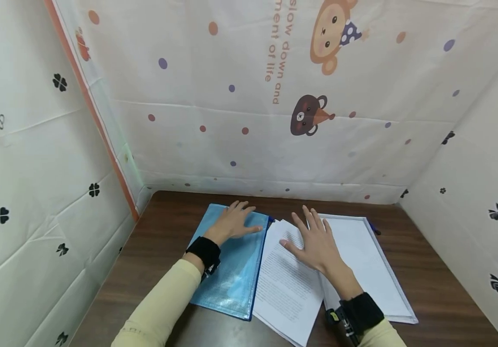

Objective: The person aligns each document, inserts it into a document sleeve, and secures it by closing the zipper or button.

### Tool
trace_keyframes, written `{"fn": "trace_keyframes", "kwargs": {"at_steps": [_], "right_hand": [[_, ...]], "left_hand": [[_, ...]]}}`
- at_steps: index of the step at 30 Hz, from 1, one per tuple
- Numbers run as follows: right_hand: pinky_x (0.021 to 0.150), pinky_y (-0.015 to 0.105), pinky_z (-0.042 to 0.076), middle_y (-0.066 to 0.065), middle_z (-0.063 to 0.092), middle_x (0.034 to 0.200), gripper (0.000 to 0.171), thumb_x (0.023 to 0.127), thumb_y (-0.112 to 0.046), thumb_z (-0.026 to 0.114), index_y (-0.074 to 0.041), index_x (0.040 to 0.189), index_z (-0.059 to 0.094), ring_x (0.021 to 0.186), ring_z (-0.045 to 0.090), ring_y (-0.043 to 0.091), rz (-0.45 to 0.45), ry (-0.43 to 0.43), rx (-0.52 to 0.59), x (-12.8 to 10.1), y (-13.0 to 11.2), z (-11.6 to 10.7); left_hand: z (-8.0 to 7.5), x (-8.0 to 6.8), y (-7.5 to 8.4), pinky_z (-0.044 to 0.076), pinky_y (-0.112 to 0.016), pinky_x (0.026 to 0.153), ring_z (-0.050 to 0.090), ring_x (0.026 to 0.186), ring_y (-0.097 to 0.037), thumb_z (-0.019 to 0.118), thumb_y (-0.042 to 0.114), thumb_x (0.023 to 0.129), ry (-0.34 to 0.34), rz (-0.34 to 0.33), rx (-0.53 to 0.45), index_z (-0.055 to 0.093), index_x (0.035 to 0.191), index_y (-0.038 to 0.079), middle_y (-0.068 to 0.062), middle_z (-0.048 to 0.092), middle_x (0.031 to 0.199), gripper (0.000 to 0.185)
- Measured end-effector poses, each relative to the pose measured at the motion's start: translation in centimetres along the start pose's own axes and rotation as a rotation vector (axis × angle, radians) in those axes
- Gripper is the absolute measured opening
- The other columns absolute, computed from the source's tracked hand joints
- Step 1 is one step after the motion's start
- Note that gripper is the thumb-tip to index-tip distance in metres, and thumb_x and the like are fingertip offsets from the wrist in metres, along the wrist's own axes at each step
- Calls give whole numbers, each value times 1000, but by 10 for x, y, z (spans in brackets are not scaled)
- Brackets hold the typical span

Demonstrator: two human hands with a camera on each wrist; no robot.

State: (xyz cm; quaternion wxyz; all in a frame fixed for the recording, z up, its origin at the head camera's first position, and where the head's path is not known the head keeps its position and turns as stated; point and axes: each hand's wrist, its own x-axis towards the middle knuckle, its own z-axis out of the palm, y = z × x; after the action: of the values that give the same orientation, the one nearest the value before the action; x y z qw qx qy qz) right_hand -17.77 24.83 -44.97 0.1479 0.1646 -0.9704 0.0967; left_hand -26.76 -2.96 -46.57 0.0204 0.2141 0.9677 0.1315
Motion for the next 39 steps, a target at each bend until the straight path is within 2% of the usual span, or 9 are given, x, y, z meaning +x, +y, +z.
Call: {"fn": "trace_keyframes", "kwargs": {"at_steps": [6, 13, 18, 24, 26, 29, 32, 35, 39], "right_hand": [[121, 71, 22, 20, 30, 171, 87, 90, -67, 69, -12, 155, 55, 158, 23, 43, -54, 42, 59, -6, -18, -1], [117, 71, 30, 19, 33, 169, 78, 89, -65, 71, -13, 147, 64, 155, 30, 44, -91, 105, 74, -16, -29, -3], [114, 72, 33, 17, 39, 167, 71, 90, -59, 74, -11, 141, 69, 152, 35, 44, -102, 157, 119, -18, -30, -4], [110, 72, 37, 16, 49, 160, 61, 91, -51, 77, -9, 135, 71, 147, 43, 45, -94, 197, 179, -15, -31, -6], [110, 72, 38, 17, 51, 159, 59, 91, -48, 78, -8, 135, 71, 146, 44, 45, -86, 199, 188, -13, -31, -6], [108, 69, 41, 17, 56, 154, 55, 92, -42, 79, -7, 133, 71, 142, 48, 44, -72, 209, 202, -11, -30, -5], [107, 67, 44, 17, 64, 145, 49, 93, -37, 80, -6, 131, 73, 137, 53, 42, -67, 211, 211, -10, -30, -5], [105, 66, 46, 17, 68, 139, 45, 94, -34, 80, -6, 130, 73, 133, 57, 42, -67, 207, 215, -10, -30, -6], [104, 66, 46, 17, 69, 137, 45, 96, -30, 79, -5, 132, 71, 131, 58, 42, -64, 213, 237, -8, -30, -12]], "left_hand": [[3, 10, -5, 35, -58, 119, 35, 151, -38, 69, 60, 97, -61, -5, 19, 38, 166, 20, -14, 34, 168, 85], [0, 8, -1, 37, -55, 119, 40, 145, -36, 76, 54, 94, -148, -17, 77, 40, 164, 18, -17, 38, 161, 87], [4, 11, -4, 37, -56, 117, 41, 141, -35, 82, 57, 87, -113, -21, 79, 47, 160, 17, -18, 41, 155, 90], [7, 15, -21, 36, -52, 106, 46, 128, -30, 86, 53, 85, 2, 17, 89, 55, 145, 23, -11, 49, 141, 74], [6, 13, -27, 34, -52, 103, 49, 125, -29, 86, 48, 87, 25, 26, 68, 56, 141, 23, -8, 54, 139, 67], [5, 9, -35, 33, -51, 100, 56, 120, -27, 85, 41, 90, 24, 43, -2, 55, 140, 20, -4, 63, 134, 62], [2, 2, -42, 38, -51, 103, 64, 112, -24, 83, 37, 92, 21, 59, -44, 54, 141, 17, -1, 70, 121, 60], [-7, -5, -47, 44, -54, 107, 69, 105, -25, 81, 37, 94, 21, 52, -16, 52, 147, 14, -2, 74, 113, 64], [-36, -13, -51, 53, -49, 98, 70, 107, -28, 76, 42, 97, -14, 14, 25, 45, 160, 13, -9, 72, 125, 76]]}}
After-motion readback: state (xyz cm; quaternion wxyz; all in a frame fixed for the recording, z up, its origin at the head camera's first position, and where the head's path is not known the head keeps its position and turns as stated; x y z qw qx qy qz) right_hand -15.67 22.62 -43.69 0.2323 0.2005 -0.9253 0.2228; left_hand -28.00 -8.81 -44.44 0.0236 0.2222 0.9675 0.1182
